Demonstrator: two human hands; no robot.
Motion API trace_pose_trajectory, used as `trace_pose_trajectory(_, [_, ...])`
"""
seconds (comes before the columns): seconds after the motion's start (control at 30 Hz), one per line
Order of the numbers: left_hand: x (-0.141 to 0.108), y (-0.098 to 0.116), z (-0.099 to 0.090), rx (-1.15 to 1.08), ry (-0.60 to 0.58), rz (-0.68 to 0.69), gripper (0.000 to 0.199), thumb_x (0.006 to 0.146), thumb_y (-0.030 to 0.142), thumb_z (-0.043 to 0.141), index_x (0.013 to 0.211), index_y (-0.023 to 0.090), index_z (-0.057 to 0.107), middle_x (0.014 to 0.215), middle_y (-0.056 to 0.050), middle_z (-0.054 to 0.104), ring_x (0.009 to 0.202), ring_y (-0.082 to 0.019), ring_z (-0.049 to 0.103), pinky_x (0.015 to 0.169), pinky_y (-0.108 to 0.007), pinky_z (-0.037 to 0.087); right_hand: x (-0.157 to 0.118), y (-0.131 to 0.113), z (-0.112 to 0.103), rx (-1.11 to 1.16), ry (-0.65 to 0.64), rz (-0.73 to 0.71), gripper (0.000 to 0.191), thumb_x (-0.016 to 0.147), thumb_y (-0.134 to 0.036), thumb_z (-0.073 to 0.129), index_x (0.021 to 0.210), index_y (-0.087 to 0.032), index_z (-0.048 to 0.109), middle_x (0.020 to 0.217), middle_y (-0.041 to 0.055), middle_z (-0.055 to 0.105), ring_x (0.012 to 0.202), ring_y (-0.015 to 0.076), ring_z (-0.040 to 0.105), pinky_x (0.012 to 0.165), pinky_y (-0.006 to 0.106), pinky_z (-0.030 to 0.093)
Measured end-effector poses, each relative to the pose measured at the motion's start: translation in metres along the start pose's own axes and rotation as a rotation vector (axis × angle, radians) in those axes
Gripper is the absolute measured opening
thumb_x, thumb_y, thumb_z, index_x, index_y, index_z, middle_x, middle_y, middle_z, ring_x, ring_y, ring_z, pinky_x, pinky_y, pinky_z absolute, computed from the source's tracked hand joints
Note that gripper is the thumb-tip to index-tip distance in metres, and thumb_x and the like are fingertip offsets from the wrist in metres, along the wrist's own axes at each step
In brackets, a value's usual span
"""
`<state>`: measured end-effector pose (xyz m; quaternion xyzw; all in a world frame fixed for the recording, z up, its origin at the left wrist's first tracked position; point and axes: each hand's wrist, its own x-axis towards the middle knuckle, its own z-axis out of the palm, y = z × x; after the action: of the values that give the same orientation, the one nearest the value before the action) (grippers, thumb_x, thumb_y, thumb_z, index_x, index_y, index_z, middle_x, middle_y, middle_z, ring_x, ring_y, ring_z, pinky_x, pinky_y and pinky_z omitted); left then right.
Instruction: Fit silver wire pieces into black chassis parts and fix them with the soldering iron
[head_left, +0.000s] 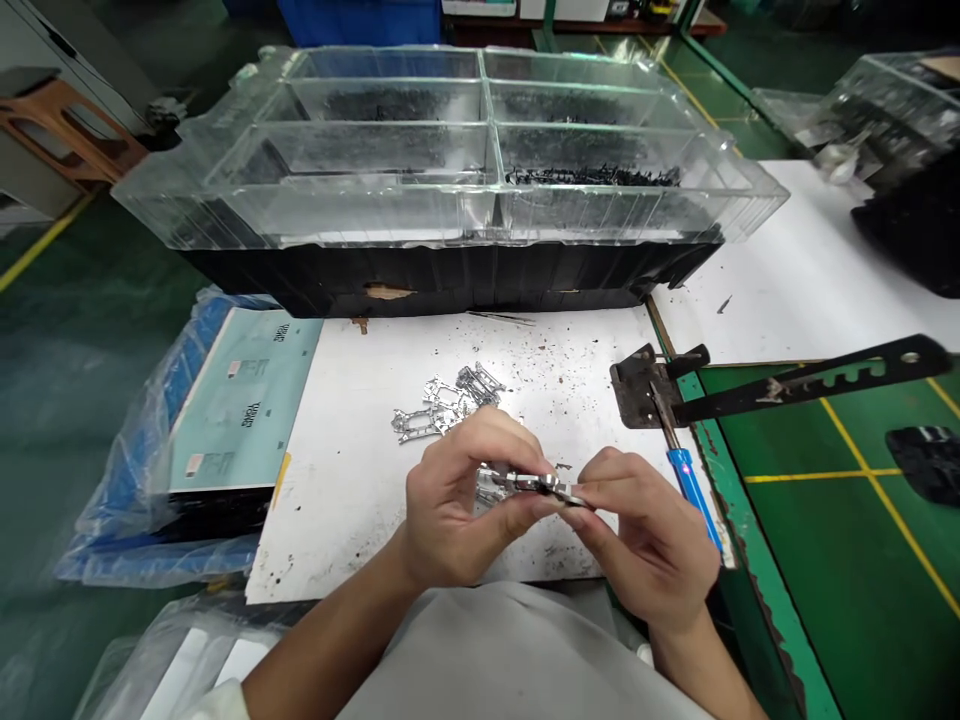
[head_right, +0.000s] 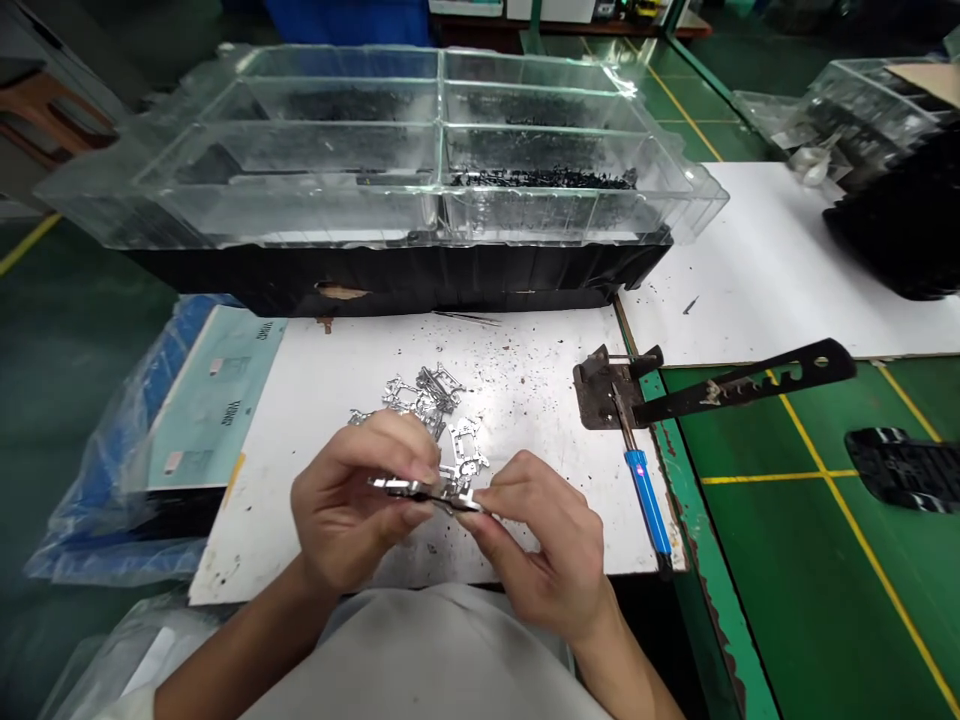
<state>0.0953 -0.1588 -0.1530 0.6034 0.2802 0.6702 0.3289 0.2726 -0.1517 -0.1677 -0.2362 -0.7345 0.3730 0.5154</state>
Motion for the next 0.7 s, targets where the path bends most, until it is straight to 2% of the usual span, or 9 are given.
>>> trace_pose_trajectory(0.23, [-0.006, 0.008, -0.004, -0.007, -0.018, -0.004, 0.017, 0.089, 0.01, 0.069, 0.104, 0.015, 0.065, 0.085, -0.005, 0.064, 0.079, -0.017, 0.061, 0.067, -0.032, 0.052, -0.002, -0.004, 0.004, -0.014, 0.013, -0.028, 0.036, 0.081, 0.007, 0.067, 0.11, -0.015, 0.067, 0.084, 0.0054, 0.062, 0.072, 0.0175, 0.058, 0.057, 0.032, 0.047])
trace_pose_trajectory(0.5, [-0.027, 0.009, -0.009, -0.057, 0.12, -0.043, 0.013, 0.094, 0.014, 0.063, 0.106, 0.019, 0.062, 0.085, -0.003, 0.057, 0.082, -0.017, 0.056, 0.073, -0.034, 0.048, 0.001, -0.016, 0.022, -0.15, -0.026, -0.121, 0.036, 0.08, 0.009, 0.066, 0.109, -0.012, 0.066, 0.086, 0.0068, 0.061, 0.073, 0.017, 0.056, 0.056, 0.032, 0.045])
trace_pose_trajectory(0.6, [-0.033, 0.013, -0.012, -0.107, 0.194, -0.16, 0.011, 0.096, 0.017, 0.061, 0.106, 0.022, 0.061, 0.087, -0.002, 0.055, 0.082, -0.016, 0.054, 0.072, -0.032, 0.047, 0.003, -0.017, 0.029, -0.107, -0.029, -0.043, 0.033, 0.082, 0.007, 0.066, 0.106, -0.015, 0.066, 0.085, 0.0051, 0.062, 0.074, 0.0166, 0.057, 0.058, 0.031, 0.047])
trace_pose_trajectory(0.7, [-0.033, 0.02, -0.017, -0.077, 0.189, -0.207, 0.011, 0.096, 0.015, 0.062, 0.105, 0.022, 0.06, 0.089, -0.002, 0.057, 0.082, -0.015, 0.056, 0.072, -0.03, 0.048, 0.003, -0.014, 0.034, -0.001, 0.013, 0.111, 0.026, 0.086, 0.001, 0.067, 0.101, -0.02, 0.066, 0.084, 0.0034, 0.062, 0.075, 0.017, 0.059, 0.061, 0.032, 0.049])
